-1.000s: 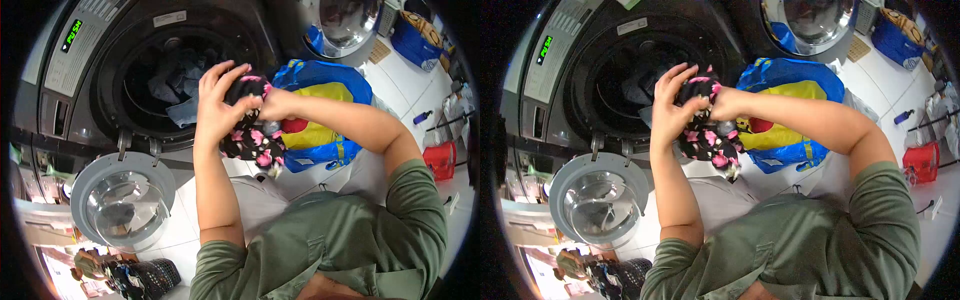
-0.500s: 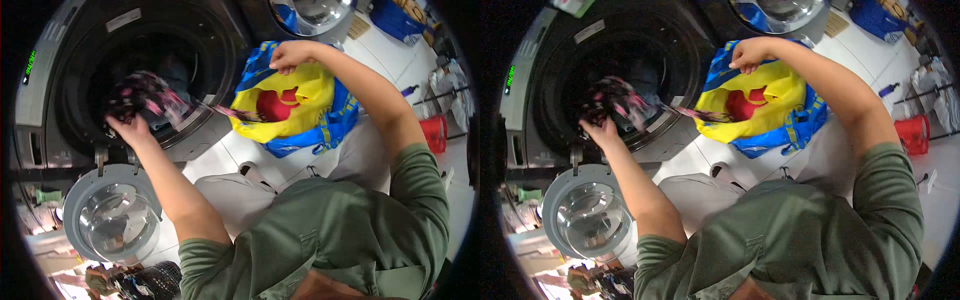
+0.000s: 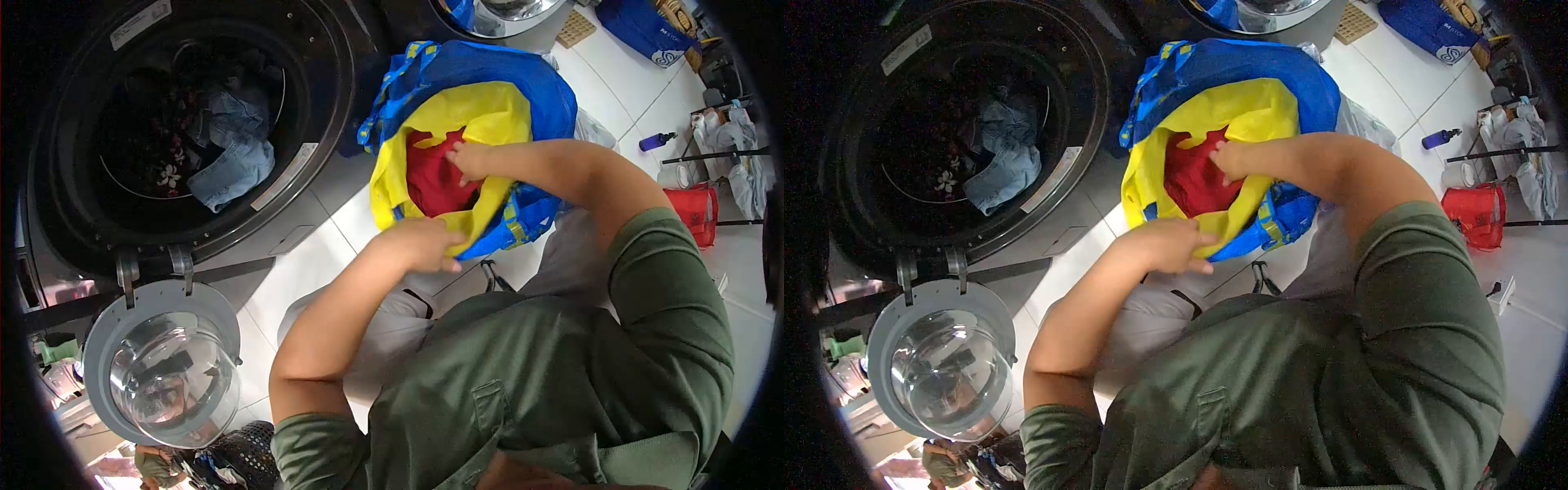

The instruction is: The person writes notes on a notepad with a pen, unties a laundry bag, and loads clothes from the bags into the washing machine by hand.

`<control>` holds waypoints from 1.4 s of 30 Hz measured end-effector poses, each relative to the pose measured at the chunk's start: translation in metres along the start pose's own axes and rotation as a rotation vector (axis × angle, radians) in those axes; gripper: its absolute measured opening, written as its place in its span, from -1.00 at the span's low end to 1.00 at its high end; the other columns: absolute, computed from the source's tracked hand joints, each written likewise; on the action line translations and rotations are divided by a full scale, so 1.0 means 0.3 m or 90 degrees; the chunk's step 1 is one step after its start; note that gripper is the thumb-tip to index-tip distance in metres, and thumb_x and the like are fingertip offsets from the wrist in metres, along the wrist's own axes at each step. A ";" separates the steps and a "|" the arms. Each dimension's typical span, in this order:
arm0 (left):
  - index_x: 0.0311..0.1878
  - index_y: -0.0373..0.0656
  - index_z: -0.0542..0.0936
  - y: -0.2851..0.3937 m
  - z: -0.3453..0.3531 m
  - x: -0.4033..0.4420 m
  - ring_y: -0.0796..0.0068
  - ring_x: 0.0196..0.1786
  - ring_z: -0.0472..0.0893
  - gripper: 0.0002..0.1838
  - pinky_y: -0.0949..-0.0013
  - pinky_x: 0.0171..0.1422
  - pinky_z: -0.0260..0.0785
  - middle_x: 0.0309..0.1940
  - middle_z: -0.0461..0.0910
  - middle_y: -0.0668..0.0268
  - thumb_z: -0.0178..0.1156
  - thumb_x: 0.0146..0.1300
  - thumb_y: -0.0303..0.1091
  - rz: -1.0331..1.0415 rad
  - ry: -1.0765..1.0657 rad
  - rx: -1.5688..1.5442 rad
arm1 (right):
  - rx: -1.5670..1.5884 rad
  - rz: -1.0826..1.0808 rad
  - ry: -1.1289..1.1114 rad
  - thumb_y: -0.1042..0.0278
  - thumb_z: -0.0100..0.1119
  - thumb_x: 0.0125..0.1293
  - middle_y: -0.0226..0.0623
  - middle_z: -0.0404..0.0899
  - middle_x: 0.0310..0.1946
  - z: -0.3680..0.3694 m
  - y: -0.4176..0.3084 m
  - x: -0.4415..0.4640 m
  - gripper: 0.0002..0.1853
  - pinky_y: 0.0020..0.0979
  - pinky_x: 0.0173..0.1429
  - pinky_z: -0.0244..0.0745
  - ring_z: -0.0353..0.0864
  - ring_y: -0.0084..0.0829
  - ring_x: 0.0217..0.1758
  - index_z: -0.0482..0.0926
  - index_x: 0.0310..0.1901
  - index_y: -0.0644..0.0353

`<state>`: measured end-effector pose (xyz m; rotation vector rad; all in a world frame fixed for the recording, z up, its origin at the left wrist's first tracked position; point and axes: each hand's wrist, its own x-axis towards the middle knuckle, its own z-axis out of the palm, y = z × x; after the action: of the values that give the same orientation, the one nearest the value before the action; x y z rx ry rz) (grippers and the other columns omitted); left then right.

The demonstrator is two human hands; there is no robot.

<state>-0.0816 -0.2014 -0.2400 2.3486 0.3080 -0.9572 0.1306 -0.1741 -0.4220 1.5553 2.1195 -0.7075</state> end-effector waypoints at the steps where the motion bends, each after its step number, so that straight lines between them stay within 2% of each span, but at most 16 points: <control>1: 0.29 0.19 0.44 0.019 0.003 -0.015 -0.04 0.18 0.50 -0.38 0.05 0.20 0.37 0.19 0.46 -0.01 0.22 0.17 0.13 0.033 -0.010 0.016 | 0.022 0.032 -0.020 0.03 0.44 0.02 0.04 0.31 0.21 0.004 0.038 0.012 -0.27 -0.16 0.18 0.45 0.43 -0.06 0.22 0.40 0.13 0.33; 7: 0.40 0.37 0.29 -0.006 0.038 -0.016 -0.08 0.28 0.41 -0.27 0.08 0.31 0.31 0.37 0.24 0.00 0.26 0.13 0.13 -0.011 -0.036 -0.002 | 0.053 -0.064 0.039 0.37 0.22 0.07 -0.17 0.66 -0.36 -0.001 0.068 0.028 -0.86 -0.14 -0.14 0.52 0.65 -0.16 -0.22 0.64 -0.29 0.10; 11: 0.18 0.20 0.57 -0.062 -0.063 -0.095 0.06 0.01 0.58 -0.54 0.15 0.12 0.43 0.01 0.54 0.02 0.21 0.21 0.02 0.021 0.090 -0.060 | 0.223 -0.166 0.037 0.33 0.26 0.10 -0.24 0.64 -0.46 -0.298 0.011 0.003 -0.91 -0.25 -0.22 0.49 0.62 -0.30 -0.35 0.65 -0.42 0.13; 15: -0.10 -0.19 0.61 -0.204 -0.157 -0.242 0.15 -0.16 0.61 -0.70 0.30 0.00 0.48 -0.19 0.58 0.10 0.31 0.18 -0.22 0.030 0.923 -0.032 | 0.433 -0.343 0.369 0.32 0.29 0.19 -0.40 0.60 -0.41 -0.714 -0.041 -0.275 -0.86 -0.45 -0.13 0.45 0.54 -0.56 -0.29 0.63 -0.31 0.20; 16: 0.00 -0.21 0.56 -0.208 -0.176 -0.282 0.19 -0.07 0.59 -0.61 0.27 0.07 0.45 -0.09 0.56 0.10 0.35 0.14 -0.24 0.015 0.974 -0.217 | 0.587 -0.380 0.457 0.31 0.27 0.23 -0.43 0.59 -0.39 -0.785 -0.055 -0.336 -0.85 -0.49 -0.10 0.44 0.53 -0.58 -0.27 0.62 -0.28 0.21; 20: 0.46 -0.11 0.00 -0.214 -0.217 -0.319 0.08 0.43 0.19 0.19 0.05 0.43 0.12 0.40 0.15 0.00 0.59 -0.17 -0.13 0.162 1.014 -0.370 | 0.860 -0.534 0.657 0.36 0.20 0.32 -0.40 0.60 -0.42 -0.964 -0.176 -0.526 -0.86 -0.57 -0.25 0.44 0.54 -0.62 -0.36 0.53 -0.32 0.24; 21: 0.48 -0.12 -0.08 -0.155 -0.223 -0.301 0.05 0.45 0.19 0.29 0.09 0.46 0.08 0.40 0.13 -0.05 0.61 -0.23 -0.12 0.136 1.001 -0.277 | 0.715 -0.355 0.612 0.38 0.20 0.31 -0.41 0.59 -0.44 -0.974 -0.233 -0.598 -0.88 -0.55 -0.20 0.44 0.52 -0.62 -0.37 0.54 -0.30 0.25; 24: 0.50 -0.17 -0.10 -0.096 -0.240 -0.251 0.07 0.43 0.23 0.21 0.22 0.47 0.09 0.43 0.07 -0.09 0.54 -0.10 -0.24 0.114 0.846 -0.380 | 0.648 -0.410 0.747 0.36 0.20 0.31 -0.42 0.59 -0.43 -0.966 -0.281 -0.598 -0.88 -0.50 -0.20 0.43 0.49 -0.59 -0.38 0.55 -0.30 0.22; 25: 0.49 -0.19 -0.06 -0.211 -0.227 -0.237 0.11 0.41 0.26 0.13 0.21 0.44 0.16 0.39 0.17 -0.07 0.50 -0.05 -0.29 -0.012 0.950 0.024 | 0.780 -0.412 0.833 0.34 0.19 0.34 -0.44 0.59 -0.41 -0.985 -0.300 -0.618 -0.87 -0.52 -0.18 0.43 0.49 -0.61 -0.35 0.55 -0.27 0.22; 27: 0.44 -0.23 0.08 -0.138 -0.240 -0.267 0.19 0.37 0.32 0.04 0.23 0.40 0.20 0.31 0.32 -0.01 0.50 -0.06 -0.30 0.040 1.175 -0.297 | 0.846 -0.537 0.967 0.32 0.17 0.37 -0.46 0.58 -0.39 -1.021 -0.264 -0.628 -0.86 -0.52 -0.17 0.44 0.49 -0.63 -0.30 0.55 -0.23 0.22; 29: 0.34 -0.27 0.28 -0.102 -0.214 -0.257 0.26 0.34 0.35 -0.09 0.26 0.38 0.23 0.22 0.41 0.02 0.50 -0.12 -0.31 0.299 1.073 -0.427 | 0.732 -0.581 1.023 0.29 0.19 0.35 -0.47 0.60 -0.37 -1.000 -0.263 -0.536 -0.83 -0.52 -0.17 0.45 0.52 -0.63 -0.31 0.58 -0.23 0.22; 33: 0.25 -0.27 0.38 -0.153 -0.130 -0.263 0.33 0.25 0.42 -0.16 0.28 0.30 0.30 0.16 0.47 0.08 0.50 -0.19 -0.34 0.127 0.675 -0.315 | 0.433 -0.423 0.389 0.21 0.22 0.32 -0.44 0.62 -0.39 -0.918 -0.363 -0.564 -0.77 -0.54 -0.08 0.43 0.53 -0.62 -0.29 0.65 -0.20 0.22; 36: 0.07 -0.29 0.52 -0.193 -0.181 -0.461 0.44 -0.11 0.61 -0.42 0.32 0.02 0.48 -0.15 0.64 0.22 0.40 -0.11 -0.40 -0.104 0.534 -0.485 | 0.505 -0.372 0.464 0.15 0.13 0.37 -0.45 0.60 -0.45 -0.853 -0.238 -0.375 -0.73 -0.53 -0.23 0.41 0.49 -0.67 -0.35 0.65 -0.23 0.21; 39: 0.18 -0.32 0.43 -0.457 -0.192 -0.654 0.16 0.09 0.58 -0.49 0.05 0.19 0.46 0.01 0.58 0.07 0.13 0.29 -0.15 0.139 1.148 -1.031 | 0.485 -0.185 0.179 0.02 0.08 0.38 -0.39 0.60 -0.55 -0.728 -0.080 -0.243 -0.60 -0.52 -0.43 0.42 0.54 -0.58 -0.52 0.62 -0.40 0.21; 41: 0.33 -0.29 0.24 -0.587 -0.181 -0.744 0.17 0.27 0.41 -0.37 0.00 0.37 0.26 0.25 0.37 0.02 0.15 0.32 -0.13 0.364 1.266 -0.998 | 0.420 -0.112 -0.085 0.03 0.15 0.34 -0.31 0.66 -0.48 -0.548 0.029 -0.068 -0.61 -0.44 -0.34 0.56 0.64 -0.50 -0.43 0.66 -0.36 0.25; 42: 0.35 -0.25 0.22 -0.575 -0.183 -0.736 0.22 0.29 0.38 -0.35 0.07 0.36 0.26 0.25 0.36 0.03 0.18 0.31 -0.16 0.238 1.351 -0.976 | 0.286 -0.069 -0.099 0.02 0.21 0.26 -0.24 0.68 -0.44 -0.424 0.073 0.040 -0.62 -0.34 -0.30 0.56 0.65 -0.40 -0.41 0.68 -0.29 0.25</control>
<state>-0.2796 -0.0291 -0.1278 0.8350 0.8003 1.6758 0.1438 -0.0810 -0.3329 1.5405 2.0316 -1.3716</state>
